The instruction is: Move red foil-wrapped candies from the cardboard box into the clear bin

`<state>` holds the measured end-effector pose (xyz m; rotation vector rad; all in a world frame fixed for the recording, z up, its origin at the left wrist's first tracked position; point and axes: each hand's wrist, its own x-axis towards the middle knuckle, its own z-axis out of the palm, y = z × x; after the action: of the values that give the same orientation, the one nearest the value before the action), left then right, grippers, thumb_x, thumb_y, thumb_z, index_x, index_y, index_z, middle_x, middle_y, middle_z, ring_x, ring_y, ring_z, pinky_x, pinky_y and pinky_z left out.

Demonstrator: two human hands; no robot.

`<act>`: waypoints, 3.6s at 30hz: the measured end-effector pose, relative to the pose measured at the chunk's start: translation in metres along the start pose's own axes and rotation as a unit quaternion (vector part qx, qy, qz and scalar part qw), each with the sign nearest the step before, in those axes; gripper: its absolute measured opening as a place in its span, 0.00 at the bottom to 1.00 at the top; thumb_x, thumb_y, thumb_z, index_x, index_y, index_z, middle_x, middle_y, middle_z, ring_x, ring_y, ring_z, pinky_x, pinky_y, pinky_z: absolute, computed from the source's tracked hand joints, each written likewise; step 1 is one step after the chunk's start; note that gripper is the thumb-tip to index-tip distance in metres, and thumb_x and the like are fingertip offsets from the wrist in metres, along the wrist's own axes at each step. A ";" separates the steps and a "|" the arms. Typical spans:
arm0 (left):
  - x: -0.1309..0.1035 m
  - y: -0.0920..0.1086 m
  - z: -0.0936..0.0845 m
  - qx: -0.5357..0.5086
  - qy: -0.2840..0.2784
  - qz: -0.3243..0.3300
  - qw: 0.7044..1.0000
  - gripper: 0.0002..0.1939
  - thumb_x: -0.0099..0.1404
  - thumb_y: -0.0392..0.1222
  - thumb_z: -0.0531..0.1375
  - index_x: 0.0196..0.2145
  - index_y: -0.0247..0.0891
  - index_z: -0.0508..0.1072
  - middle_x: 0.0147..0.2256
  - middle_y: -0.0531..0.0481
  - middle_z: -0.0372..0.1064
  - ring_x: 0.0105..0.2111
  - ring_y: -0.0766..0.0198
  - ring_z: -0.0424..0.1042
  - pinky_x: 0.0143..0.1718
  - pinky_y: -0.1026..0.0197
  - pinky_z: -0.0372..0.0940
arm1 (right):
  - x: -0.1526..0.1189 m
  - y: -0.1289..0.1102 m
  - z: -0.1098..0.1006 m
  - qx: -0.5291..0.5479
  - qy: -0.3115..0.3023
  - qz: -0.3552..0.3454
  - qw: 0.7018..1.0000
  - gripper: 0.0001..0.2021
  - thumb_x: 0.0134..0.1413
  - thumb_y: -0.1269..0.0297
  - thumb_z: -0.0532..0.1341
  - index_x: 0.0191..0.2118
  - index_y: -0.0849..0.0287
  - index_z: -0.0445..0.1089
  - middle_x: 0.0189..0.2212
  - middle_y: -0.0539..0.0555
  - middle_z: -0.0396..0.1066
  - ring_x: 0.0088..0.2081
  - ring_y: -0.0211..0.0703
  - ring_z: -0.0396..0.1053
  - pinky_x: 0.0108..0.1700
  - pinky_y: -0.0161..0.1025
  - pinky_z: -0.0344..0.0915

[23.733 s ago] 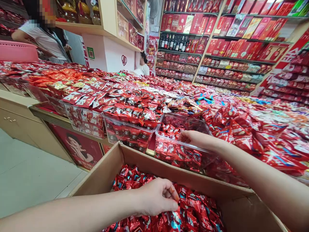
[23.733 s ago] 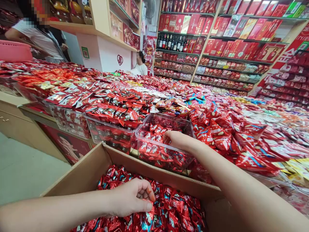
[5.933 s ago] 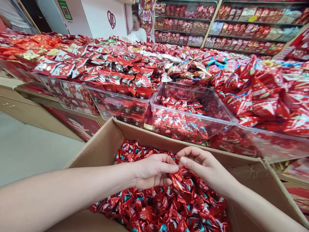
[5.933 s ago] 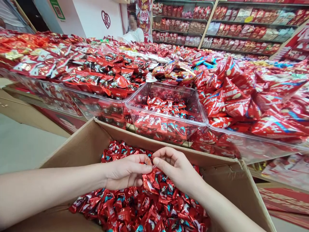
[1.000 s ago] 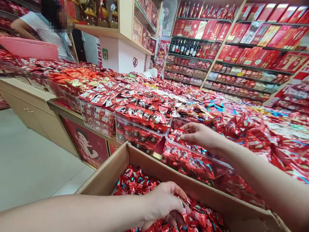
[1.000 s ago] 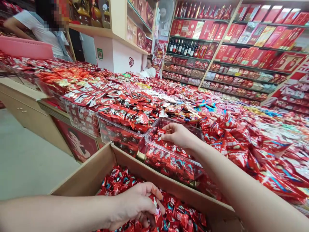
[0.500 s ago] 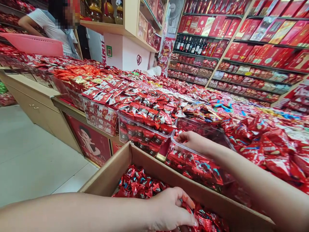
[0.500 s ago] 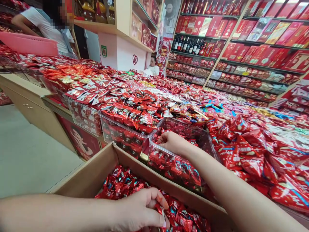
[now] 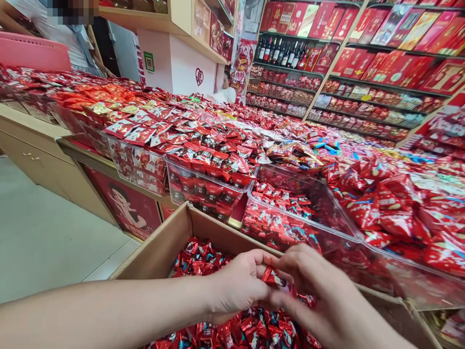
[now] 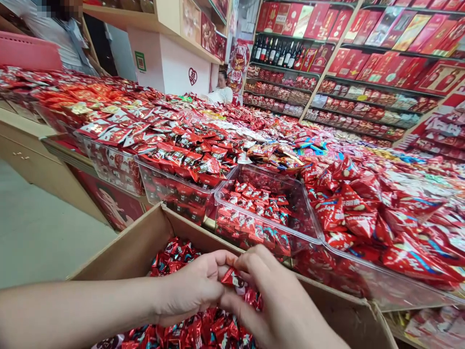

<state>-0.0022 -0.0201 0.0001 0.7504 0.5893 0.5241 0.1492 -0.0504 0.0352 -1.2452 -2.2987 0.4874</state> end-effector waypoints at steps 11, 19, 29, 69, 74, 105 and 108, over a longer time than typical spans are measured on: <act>0.003 -0.011 0.003 0.014 0.026 -0.038 0.999 0.20 0.47 0.30 0.60 0.37 0.35 0.58 0.35 0.49 0.63 0.33 0.69 0.66 0.41 0.56 0.59 | -0.026 0.024 0.020 0.101 -0.032 -0.020 0.994 0.08 0.51 0.76 0.51 0.35 0.56 0.61 0.32 0.52 0.61 0.35 0.39 0.60 0.35 0.36 0.59; 0.003 -0.008 0.005 0.056 0.029 0.022 0.998 0.20 0.48 0.30 0.60 0.38 0.36 0.57 0.41 0.48 0.59 0.35 0.70 0.65 0.40 0.57 0.60 | -0.030 0.025 0.019 0.250 0.048 0.154 0.955 0.08 0.51 0.64 0.55 0.39 0.56 0.61 0.38 0.54 0.61 0.38 0.41 0.61 0.38 0.37 0.61; -0.004 0.002 0.006 0.077 -0.035 0.023 0.996 0.17 0.52 0.34 0.56 0.40 0.38 0.57 0.39 0.47 0.61 0.29 0.65 0.69 0.29 0.63 0.59 | -0.010 0.004 -0.031 0.277 0.117 0.135 0.944 0.03 0.49 0.65 0.57 0.33 0.53 0.64 0.31 0.51 0.66 0.33 0.41 0.65 0.32 0.36 0.64; -0.019 -0.022 -0.025 0.753 -0.186 -0.014 0.631 0.05 0.39 0.35 0.62 0.16 0.40 0.67 0.10 0.54 0.53 0.14 0.63 0.57 0.18 0.63 0.53 | -0.007 0.010 0.016 -0.094 -0.213 -0.025 0.972 0.07 0.52 0.70 0.51 0.27 0.57 0.63 0.24 0.51 0.64 0.26 0.38 0.62 0.28 0.33 0.58; -0.004 -0.032 -0.041 0.779 -0.058 -0.034 0.624 0.09 0.33 0.30 0.61 0.11 0.39 0.64 0.13 0.51 0.60 0.17 0.63 0.61 0.25 0.60 0.59 | -0.037 0.084 0.047 -0.116 -0.240 0.128 0.955 0.09 0.49 0.73 0.52 0.36 0.61 0.65 0.34 0.56 0.67 0.36 0.43 0.64 0.37 0.35 0.59; 0.017 -0.023 -0.022 0.431 -0.020 -0.097 0.897 0.15 0.51 0.43 0.54 0.37 0.37 0.64 0.24 0.53 0.60 0.20 0.68 0.62 0.21 0.64 0.58 | -0.032 0.059 0.061 0.491 -0.159 0.330 0.791 0.14 0.40 0.60 0.63 0.30 0.63 0.61 0.22 0.47 0.59 0.23 0.31 0.54 0.23 0.29 0.54; 0.021 -0.022 -0.023 0.296 0.063 -0.092 0.949 0.11 0.50 0.38 0.55 0.33 0.38 0.61 0.27 0.54 0.60 0.22 0.71 0.63 0.26 0.64 0.60 | -0.029 0.059 0.055 0.521 -0.111 0.356 0.768 0.13 0.42 0.59 0.62 0.31 0.63 0.63 0.24 0.48 0.59 0.23 0.30 0.55 0.23 0.29 0.56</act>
<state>0.0031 -0.0096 -0.0360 1.2214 0.9462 0.2152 0.1720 -0.0489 -0.0475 -1.3615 -1.1266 1.9173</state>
